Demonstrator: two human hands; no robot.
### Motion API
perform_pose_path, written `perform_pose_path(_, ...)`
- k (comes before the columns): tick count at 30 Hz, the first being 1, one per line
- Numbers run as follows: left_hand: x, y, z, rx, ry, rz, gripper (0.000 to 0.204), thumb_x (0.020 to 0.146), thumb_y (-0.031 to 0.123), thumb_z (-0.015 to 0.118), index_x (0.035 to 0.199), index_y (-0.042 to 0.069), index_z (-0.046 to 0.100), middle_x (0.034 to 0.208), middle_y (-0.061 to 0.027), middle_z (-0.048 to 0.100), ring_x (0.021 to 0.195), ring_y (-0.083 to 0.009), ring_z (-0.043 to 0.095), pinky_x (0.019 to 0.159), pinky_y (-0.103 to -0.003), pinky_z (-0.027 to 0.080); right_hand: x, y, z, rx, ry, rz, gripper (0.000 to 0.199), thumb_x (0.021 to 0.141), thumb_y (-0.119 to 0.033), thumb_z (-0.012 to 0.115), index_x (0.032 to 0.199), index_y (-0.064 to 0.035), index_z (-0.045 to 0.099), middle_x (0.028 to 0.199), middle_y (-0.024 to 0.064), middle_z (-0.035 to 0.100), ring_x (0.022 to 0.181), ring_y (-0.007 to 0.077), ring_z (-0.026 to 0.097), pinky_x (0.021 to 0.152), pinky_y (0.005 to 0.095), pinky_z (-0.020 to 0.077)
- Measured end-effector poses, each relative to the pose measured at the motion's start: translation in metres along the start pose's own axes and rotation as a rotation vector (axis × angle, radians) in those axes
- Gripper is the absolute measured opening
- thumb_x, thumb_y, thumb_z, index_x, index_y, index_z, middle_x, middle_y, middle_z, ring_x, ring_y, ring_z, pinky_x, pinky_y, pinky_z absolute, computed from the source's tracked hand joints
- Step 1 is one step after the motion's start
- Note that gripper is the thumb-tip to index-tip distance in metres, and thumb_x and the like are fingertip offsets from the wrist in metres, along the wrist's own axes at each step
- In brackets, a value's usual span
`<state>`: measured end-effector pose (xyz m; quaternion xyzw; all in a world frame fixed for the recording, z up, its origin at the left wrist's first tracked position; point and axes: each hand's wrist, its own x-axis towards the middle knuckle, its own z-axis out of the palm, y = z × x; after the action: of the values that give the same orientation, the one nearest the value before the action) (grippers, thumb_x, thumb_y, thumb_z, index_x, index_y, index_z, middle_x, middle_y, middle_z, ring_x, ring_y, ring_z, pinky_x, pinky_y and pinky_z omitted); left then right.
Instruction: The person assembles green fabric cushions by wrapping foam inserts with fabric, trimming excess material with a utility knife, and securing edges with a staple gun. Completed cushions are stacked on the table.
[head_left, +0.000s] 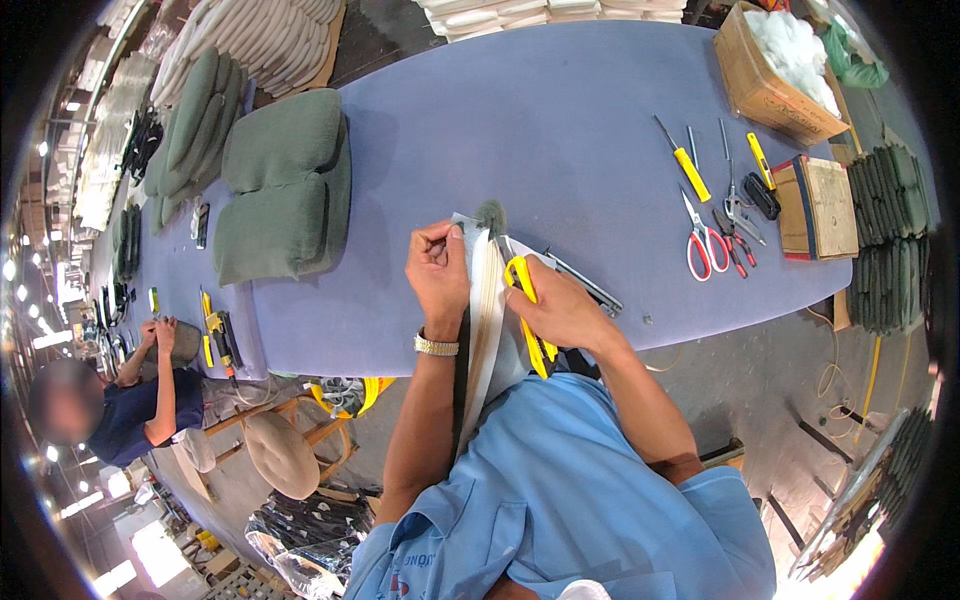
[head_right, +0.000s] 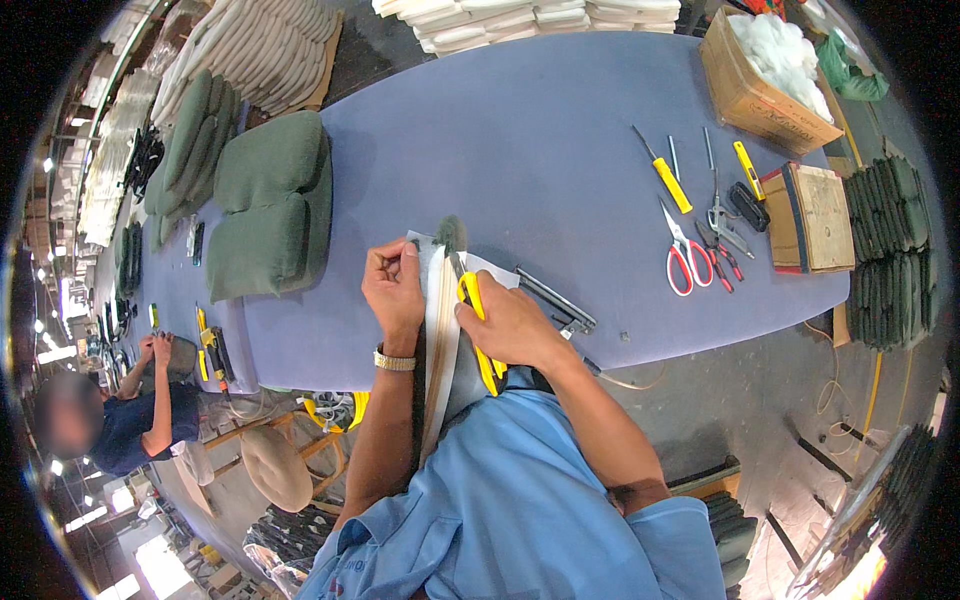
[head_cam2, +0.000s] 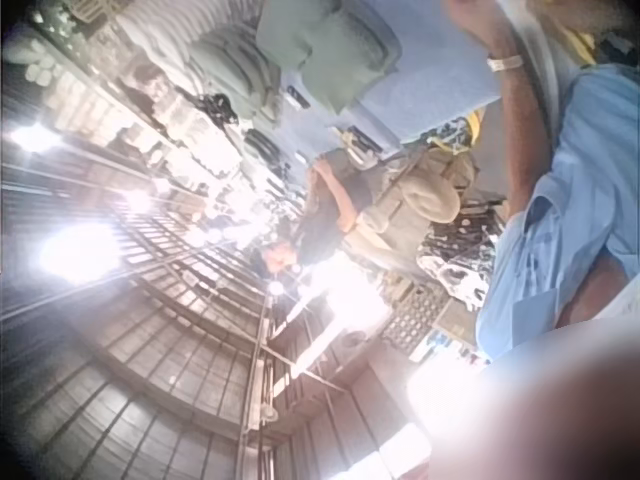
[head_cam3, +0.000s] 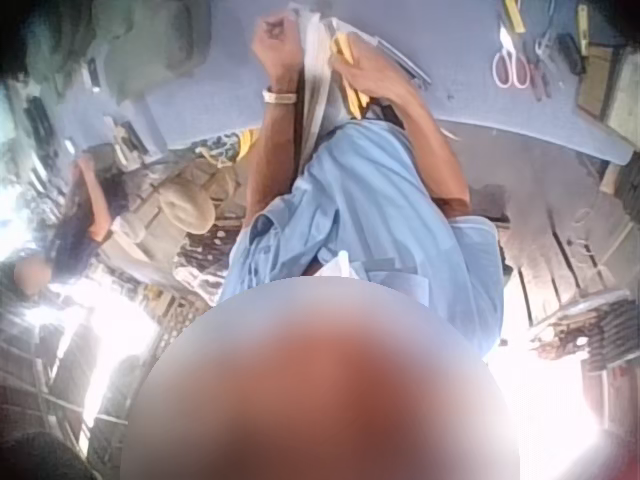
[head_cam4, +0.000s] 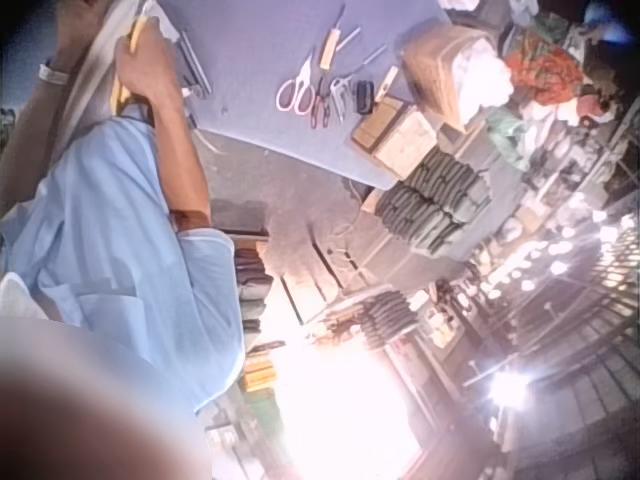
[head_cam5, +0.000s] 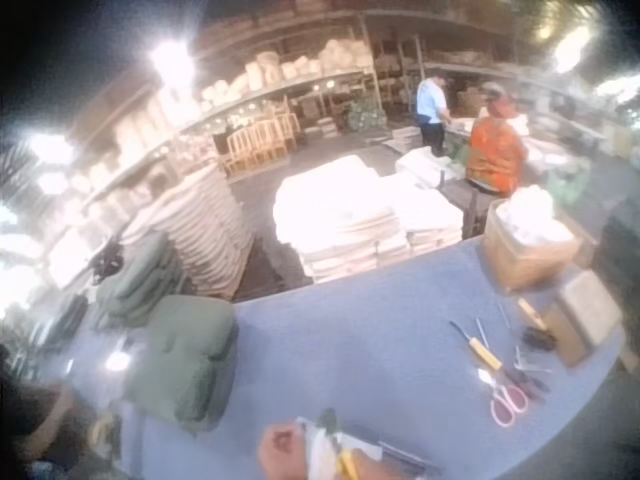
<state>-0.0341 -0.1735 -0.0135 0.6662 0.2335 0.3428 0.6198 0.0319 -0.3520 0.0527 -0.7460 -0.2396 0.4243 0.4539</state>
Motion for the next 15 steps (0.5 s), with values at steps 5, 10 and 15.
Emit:
perform_pose_path(5,0.005,0.027,0.005,0.05,-0.017,-0.063,0.031,0.097,0.002,0.069,0.127,0.0,0.061,0.113,-0.0093,0.067,0.101,-0.012,0.065,0.086,-0.026,0.055,0.014,0.012,0.01,0.168,0.054,-0.043,0.034,0.102,-0.031,0.057,0.112,0.0012,0.05,0.076,0.013,0.072,0.072,0.03,0.073,0.068,0.0431,0.0546)
perform_pose_path(10,0.009,0.029,-0.001,0.529,-0.167,0.012,0.025,0.093,0.014,0.075,0.114,0.0,0.072,0.107,-0.0086,0.072,0.093,-0.015,0.066,0.08,-0.03,0.053,0.022,0.013,0.024,0.237,0.094,-0.028,0.035,0.102,-0.03,0.056,0.116,0.001,0.049,0.076,0.0134,0.072,0.074,0.0309,0.074,0.071,0.0444,0.0556)
perform_pose_path(15,0.006,0.032,0.011,0.607,-0.129,0.052,0.022,0.094,0.019,0.075,0.104,0.0,0.075,0.09,-0.0087,0.074,0.078,-0.0141,0.064,0.073,-0.031,0.051,0.024,0.015,0.024,0.203,0.086,-0.057,0.037,0.102,-0.029,0.055,0.117,0.0029,0.048,0.077,0.0149,0.073,0.077,0.0345,0.074,0.074,0.046,0.0557)
